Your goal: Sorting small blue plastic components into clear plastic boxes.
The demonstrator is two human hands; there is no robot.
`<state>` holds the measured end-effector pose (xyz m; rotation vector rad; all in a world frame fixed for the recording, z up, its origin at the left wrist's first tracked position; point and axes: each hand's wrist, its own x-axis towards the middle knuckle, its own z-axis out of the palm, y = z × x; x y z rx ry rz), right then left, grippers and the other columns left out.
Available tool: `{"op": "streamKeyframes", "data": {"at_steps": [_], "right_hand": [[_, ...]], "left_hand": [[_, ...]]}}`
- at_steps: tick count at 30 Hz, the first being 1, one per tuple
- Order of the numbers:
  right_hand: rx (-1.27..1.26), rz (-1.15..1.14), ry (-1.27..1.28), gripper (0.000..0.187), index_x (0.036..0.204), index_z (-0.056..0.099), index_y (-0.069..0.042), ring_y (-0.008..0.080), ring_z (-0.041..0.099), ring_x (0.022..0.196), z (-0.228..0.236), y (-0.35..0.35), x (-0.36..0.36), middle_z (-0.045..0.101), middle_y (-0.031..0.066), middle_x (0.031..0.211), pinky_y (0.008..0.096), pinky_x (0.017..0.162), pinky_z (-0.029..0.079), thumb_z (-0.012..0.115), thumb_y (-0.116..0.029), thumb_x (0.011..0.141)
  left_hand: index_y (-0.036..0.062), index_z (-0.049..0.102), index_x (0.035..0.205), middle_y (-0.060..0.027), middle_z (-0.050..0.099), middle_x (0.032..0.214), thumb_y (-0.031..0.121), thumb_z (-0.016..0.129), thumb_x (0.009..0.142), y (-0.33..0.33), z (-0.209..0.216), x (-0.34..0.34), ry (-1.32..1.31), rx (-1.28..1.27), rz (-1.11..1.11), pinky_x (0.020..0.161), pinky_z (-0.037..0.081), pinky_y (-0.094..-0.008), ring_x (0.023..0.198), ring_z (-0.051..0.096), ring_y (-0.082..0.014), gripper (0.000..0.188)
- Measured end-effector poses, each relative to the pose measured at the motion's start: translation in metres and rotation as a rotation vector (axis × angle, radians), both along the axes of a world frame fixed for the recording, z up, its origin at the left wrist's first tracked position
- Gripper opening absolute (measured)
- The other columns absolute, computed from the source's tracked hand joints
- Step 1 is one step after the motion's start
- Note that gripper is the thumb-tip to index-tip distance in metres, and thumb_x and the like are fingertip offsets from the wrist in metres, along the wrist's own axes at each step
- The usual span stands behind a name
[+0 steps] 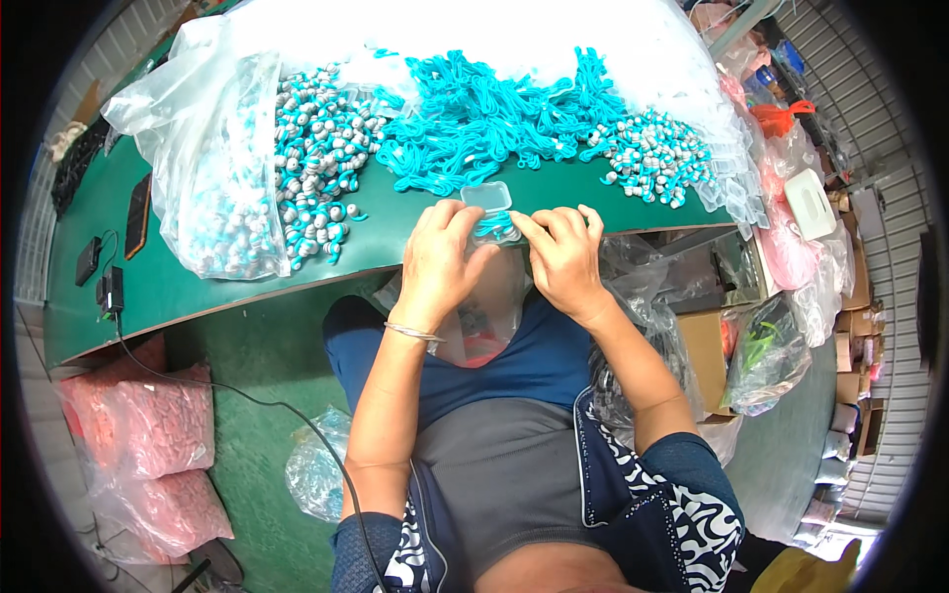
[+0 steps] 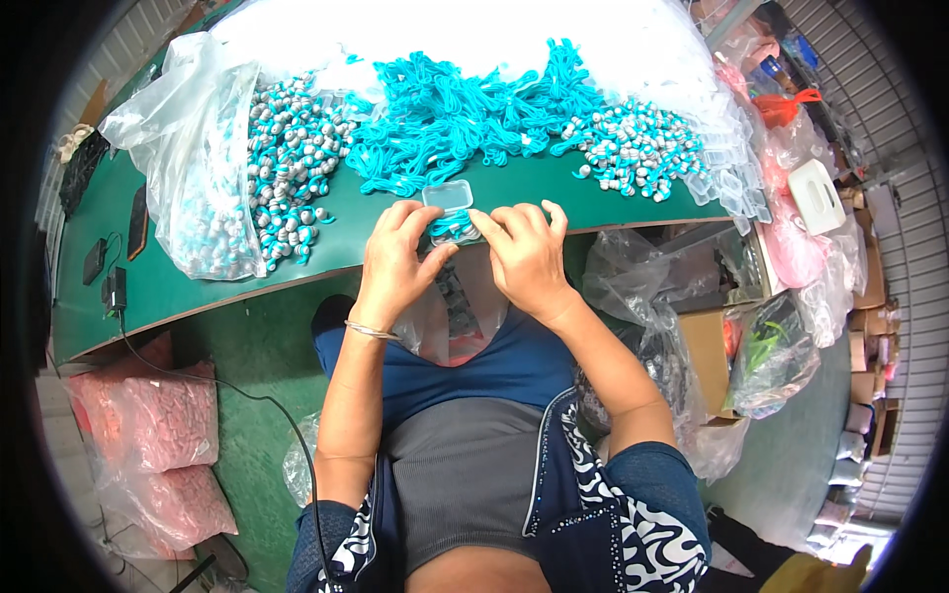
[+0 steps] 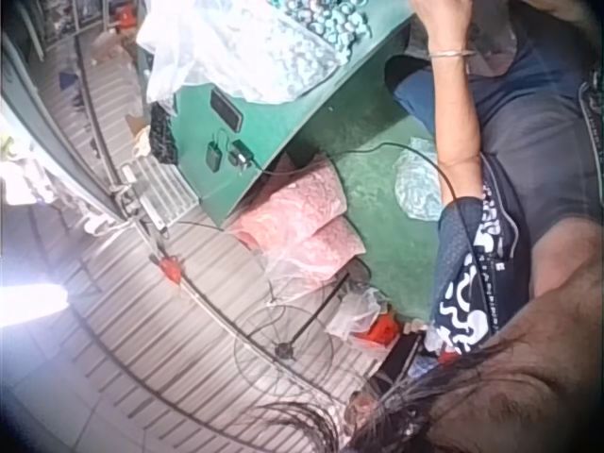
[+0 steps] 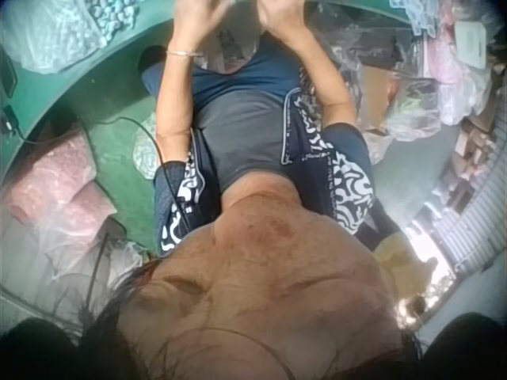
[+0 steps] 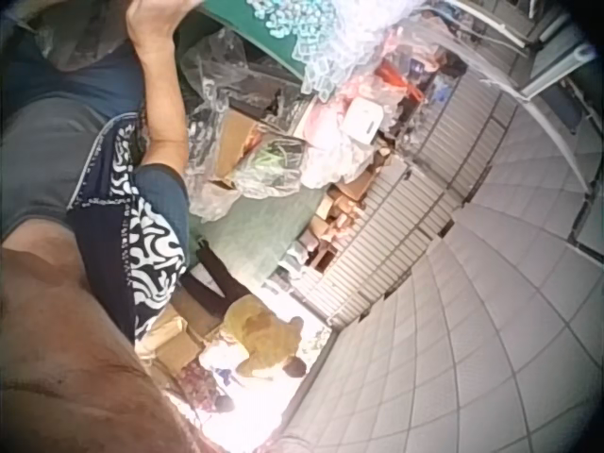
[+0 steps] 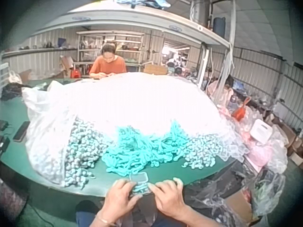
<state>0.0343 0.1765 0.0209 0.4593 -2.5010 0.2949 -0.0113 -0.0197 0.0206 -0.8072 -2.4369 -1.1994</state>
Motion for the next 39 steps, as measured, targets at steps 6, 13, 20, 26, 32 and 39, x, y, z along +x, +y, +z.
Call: {"op": "streamKeyframes", "data": {"at_steps": [6, 13, 20, 26, 32, 39], "right_hand": [[-0.114, 0.013, 0.024, 0.031, 0.11, 0.07, -0.013, 0.0216, 0.059, 0.093, 0.006, 0.008, -0.009, 0.063, 0.0022, 0.092, 0.0433, 0.091, 0.036, 0.064, -0.004, 0.081], [-0.176, 0.031, -0.157, 0.02, 0.107, 0.07, -0.012, 0.0231, 0.06, 0.094, 0.013, 0.004, -0.053, 0.066, 0.0026, 0.096, 0.0415, 0.088, 0.036, 0.066, -0.016, 0.088], [-0.434, 0.161, -0.394, 0.021, 0.099, 0.067, -0.008, 0.0241, 0.063, 0.088, 0.013, 0.013, -0.071, 0.067, 0.0072, 0.091, 0.0397, 0.077, 0.047, 0.074, -0.016, 0.081], [-0.529, 0.239, -0.19, 0.018, 0.097, 0.065, -0.002, 0.0268, 0.064, 0.08, 0.016, 0.006, -0.049, 0.067, 0.0106, 0.087, 0.0367, 0.071, 0.052, 0.071, -0.002, 0.08], [-0.45, 0.362, -0.02, 0.019, 0.097, 0.066, -0.001, 0.0309, 0.066, 0.087, 0.01, 0.004, -0.033, 0.069, 0.0135, 0.095, 0.039, 0.076, 0.053, 0.071, 0.002, 0.078], [-0.444, 0.358, 0.001, 0.024, 0.1, 0.067, -0.002, 0.0324, 0.067, 0.094, 0.003, 0.0, -0.022, 0.069, 0.0149, 0.1, 0.0403, 0.083, 0.054, 0.072, 0.003, 0.077]], "left_hand": [[0.0028, 0.065, 0.11, -0.0135, 0.062, 0.107, 0.014, 0.082, 0.07, -0.001, -0.001, 0.0, 0.003, -0.001, -0.008, 0.084, 0.051, -0.0416, 0.099, 0.06, -0.0332, 0.045], [0.0026, 0.065, 0.11, -0.0137, 0.061, 0.108, 0.013, 0.081, 0.069, -0.001, 0.001, 0.0, -0.025, -0.018, -0.009, 0.086, 0.05, -0.0426, 0.101, 0.059, -0.0335, 0.045], [0.0033, 0.06, 0.117, -0.0124, 0.063, 0.102, 0.011, 0.084, 0.069, 0.0, 0.0, -0.001, 0.005, 0.013, -0.006, 0.081, 0.051, -0.0412, 0.095, 0.061, -0.0312, 0.054], [0.0036, 0.052, 0.125, -0.0102, 0.062, 0.096, 0.009, 0.086, 0.065, 0.002, 0.0, 0.001, -0.069, 0.068, 0.024, 0.075, 0.051, -0.0384, 0.086, 0.06, -0.0266, 0.069], [0.0027, 0.054, 0.121, -0.0124, 0.063, 0.101, 0.01, 0.084, 0.067, 0.005, -0.009, 0.007, -0.079, 0.078, 0.098, 0.082, 0.049, -0.0431, 0.095, 0.061, -0.0334, 0.062], [0.0073, 0.065, 0.108, -0.0072, 0.065, 0.102, 0.021, 0.081, 0.074, 0.002, -0.013, 0.024, 0.144, -0.036, 0.286, 0.082, 0.043, -0.0407, 0.097, 0.059, -0.0274, 0.04]]}}
